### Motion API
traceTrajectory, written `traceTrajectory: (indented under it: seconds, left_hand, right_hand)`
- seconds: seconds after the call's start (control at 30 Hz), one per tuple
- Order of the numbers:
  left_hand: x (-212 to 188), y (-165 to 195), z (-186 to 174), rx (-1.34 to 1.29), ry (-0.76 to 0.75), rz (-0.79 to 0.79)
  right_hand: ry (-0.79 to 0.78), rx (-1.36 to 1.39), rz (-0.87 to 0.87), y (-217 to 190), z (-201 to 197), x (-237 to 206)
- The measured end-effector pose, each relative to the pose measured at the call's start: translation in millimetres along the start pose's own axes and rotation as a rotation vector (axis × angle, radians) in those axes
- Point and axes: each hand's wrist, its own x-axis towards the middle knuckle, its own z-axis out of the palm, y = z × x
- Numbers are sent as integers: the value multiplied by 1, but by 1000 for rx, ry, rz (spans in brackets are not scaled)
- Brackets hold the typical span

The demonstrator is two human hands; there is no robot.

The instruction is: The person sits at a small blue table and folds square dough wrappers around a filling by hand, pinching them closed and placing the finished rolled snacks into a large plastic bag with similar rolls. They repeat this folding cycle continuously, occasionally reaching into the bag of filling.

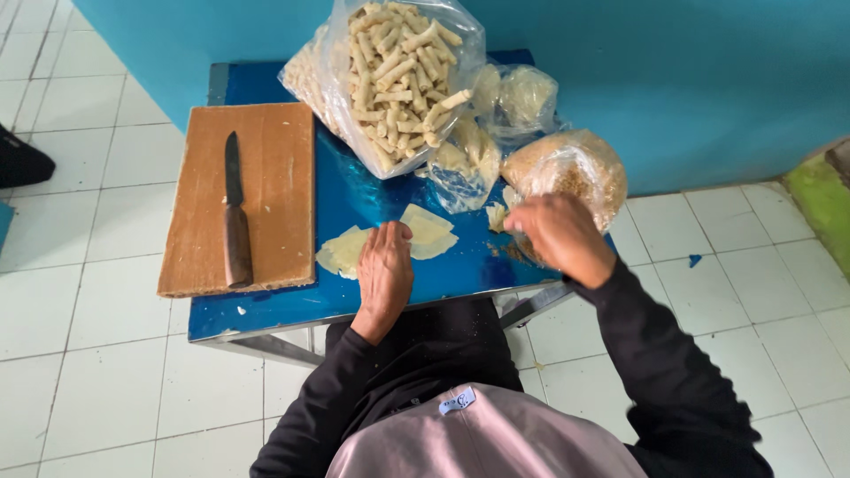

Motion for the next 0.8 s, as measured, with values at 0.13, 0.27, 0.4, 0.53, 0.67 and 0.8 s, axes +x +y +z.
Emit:
traceTrajectory:
  seconds: [0.13, 0.27, 0.4, 0.53, 0.67, 0.8]
  left_hand:
    - [0, 1, 2, -76, -12, -36]
    - [0, 0, 2, -109, -7, -41]
    - [-2, -3, 2, -169, -34, -89]
    - [-4, -6, 6, -198, -13, -64]
    - [-4, -8, 8, -200, -19, -64]
    - [-5, -8, 8, -155, -32, -69]
  right_hand:
    - [-4, 10, 28, 3, 32, -31]
    - [74, 43, 155, 13, 34, -49]
    - [36, -103, 193, 22, 26, -59]
    - [39, -223, -29, 24, 35, -55]
    - [-49, -138, 62, 25, 43, -57]
    - [30, -86, 41, 27, 50, -59]
